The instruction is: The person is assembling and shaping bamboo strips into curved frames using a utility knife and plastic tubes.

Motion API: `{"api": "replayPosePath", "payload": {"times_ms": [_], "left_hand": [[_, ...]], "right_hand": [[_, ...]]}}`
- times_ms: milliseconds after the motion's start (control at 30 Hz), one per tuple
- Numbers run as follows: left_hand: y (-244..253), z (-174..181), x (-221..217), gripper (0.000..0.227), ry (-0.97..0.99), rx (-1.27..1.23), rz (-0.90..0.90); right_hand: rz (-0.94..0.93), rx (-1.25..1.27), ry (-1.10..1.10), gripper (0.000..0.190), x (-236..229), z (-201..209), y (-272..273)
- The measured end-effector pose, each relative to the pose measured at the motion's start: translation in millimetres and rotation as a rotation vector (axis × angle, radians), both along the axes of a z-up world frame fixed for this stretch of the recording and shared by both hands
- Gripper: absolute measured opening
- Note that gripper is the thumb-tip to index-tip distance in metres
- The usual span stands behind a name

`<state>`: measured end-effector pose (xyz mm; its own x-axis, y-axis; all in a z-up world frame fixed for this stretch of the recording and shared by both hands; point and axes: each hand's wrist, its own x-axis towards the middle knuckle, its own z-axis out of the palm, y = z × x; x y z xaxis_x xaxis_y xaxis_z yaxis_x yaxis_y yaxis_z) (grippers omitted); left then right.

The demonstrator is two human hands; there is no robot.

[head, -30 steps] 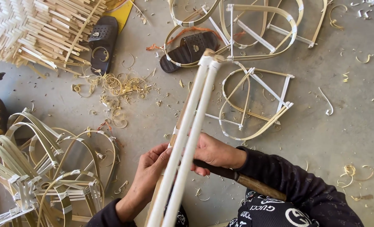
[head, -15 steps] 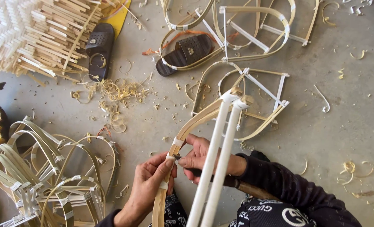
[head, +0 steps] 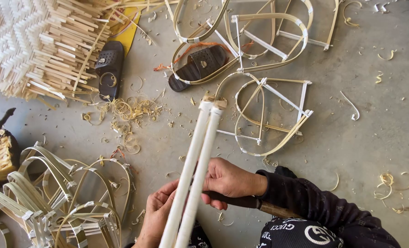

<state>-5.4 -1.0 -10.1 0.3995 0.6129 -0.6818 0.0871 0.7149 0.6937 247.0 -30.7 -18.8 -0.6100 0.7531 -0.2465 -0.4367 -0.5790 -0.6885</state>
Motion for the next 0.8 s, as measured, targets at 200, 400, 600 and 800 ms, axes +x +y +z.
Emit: {"api": "replayPosePath", "payload": {"times_ms": [200, 400, 600, 800], "left_hand": [[-5.1, -1.0, -9.2, 0.044, 0.186, 0.043, -0.209], [-3.4, 55.0, 28.5, 0.033, 0.180, 0.071, 0.023], [17.7, 42.1, 20.3, 0.037, 0.013, 0.036, -0.171], [6.9, -9.3, -15.1, 0.034, -0.097, -0.040, -0.019]], "right_hand": [[0.001, 0.011, -0.084, 0.037, 2.9, 16.7, 4.4], [0.026, -0.018, -0.088, 0.041, 3.0, 9.4, 11.2], [-0.002, -0.066, -0.011, 0.049, -6.8, 18.2, 11.6], [-0.009, -0.096, 0.105, 0.052, -6.4, 14.3, 6.2]]}}
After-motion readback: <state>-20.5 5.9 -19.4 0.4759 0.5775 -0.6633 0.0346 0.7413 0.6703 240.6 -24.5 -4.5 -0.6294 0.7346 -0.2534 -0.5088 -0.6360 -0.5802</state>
